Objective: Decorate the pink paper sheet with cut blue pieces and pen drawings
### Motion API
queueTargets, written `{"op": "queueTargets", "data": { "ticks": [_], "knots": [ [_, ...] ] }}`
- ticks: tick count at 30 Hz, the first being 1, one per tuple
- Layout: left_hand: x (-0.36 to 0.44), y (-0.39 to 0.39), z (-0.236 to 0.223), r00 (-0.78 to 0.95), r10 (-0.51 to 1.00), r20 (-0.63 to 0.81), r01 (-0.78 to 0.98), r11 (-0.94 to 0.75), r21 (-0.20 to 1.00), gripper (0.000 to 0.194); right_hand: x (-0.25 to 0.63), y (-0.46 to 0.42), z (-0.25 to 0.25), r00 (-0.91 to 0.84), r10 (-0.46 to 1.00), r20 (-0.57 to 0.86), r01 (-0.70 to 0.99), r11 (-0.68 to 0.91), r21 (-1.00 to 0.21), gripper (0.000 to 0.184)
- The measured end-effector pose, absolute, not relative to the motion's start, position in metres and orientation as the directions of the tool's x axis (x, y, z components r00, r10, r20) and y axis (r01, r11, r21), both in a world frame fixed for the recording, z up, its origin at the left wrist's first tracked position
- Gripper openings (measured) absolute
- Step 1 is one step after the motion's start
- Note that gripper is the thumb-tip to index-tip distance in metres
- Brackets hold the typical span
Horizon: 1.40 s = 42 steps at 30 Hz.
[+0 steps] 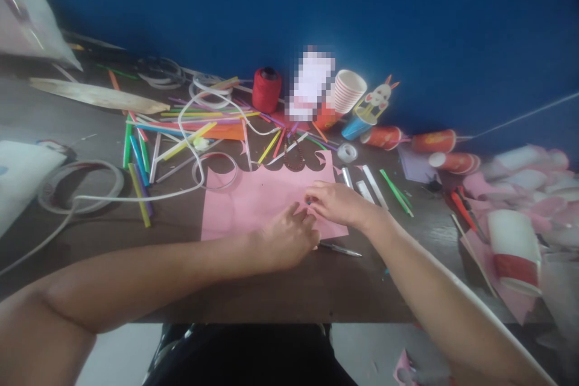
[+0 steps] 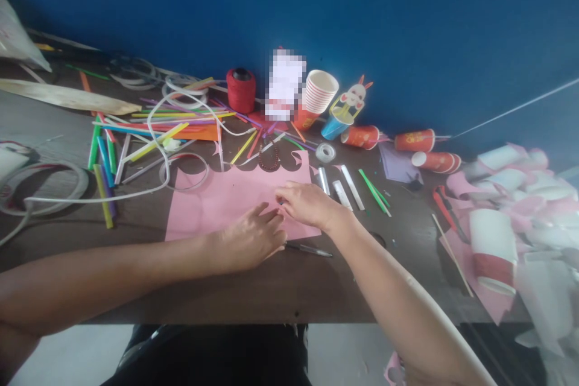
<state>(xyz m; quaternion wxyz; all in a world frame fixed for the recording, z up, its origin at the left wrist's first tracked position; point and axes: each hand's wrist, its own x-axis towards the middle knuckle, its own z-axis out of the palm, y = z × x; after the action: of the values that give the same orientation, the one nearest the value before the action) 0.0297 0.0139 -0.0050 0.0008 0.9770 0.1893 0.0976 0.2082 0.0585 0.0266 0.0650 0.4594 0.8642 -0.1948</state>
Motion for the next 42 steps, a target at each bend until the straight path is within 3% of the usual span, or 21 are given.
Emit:
{"op": "queueTargets", "data": {
  "ticks": [13, 21, 42],
  "knots": [
    [0.031, 0.008, 0.001, 0.891, 0.434, 0.129, 0.431, -0.901, 0.054, 0.023, 0.215, 0.053, 0.024, -0.545, 0.795, -0.265, 0.820, 0.441, -0.364, 0.019],
    [0.029, 0.007, -0.003, 0.898, 0.417, 0.142, 0.418, -0.908, 0.025, 0.023, 0.213, 0.056, 0.027, -0.557, 0.777, -0.295, 0.824, 0.473, -0.312, 0.019],
    [0.029, 0.015, -0.004, 0.904, 0.390, 0.172, 0.380, -0.921, 0.088, 0.022, 0.221, 0.061, 0.027, -0.557, 0.753, -0.351, 0.831, 0.504, -0.237, 0.013]
  ]
}}
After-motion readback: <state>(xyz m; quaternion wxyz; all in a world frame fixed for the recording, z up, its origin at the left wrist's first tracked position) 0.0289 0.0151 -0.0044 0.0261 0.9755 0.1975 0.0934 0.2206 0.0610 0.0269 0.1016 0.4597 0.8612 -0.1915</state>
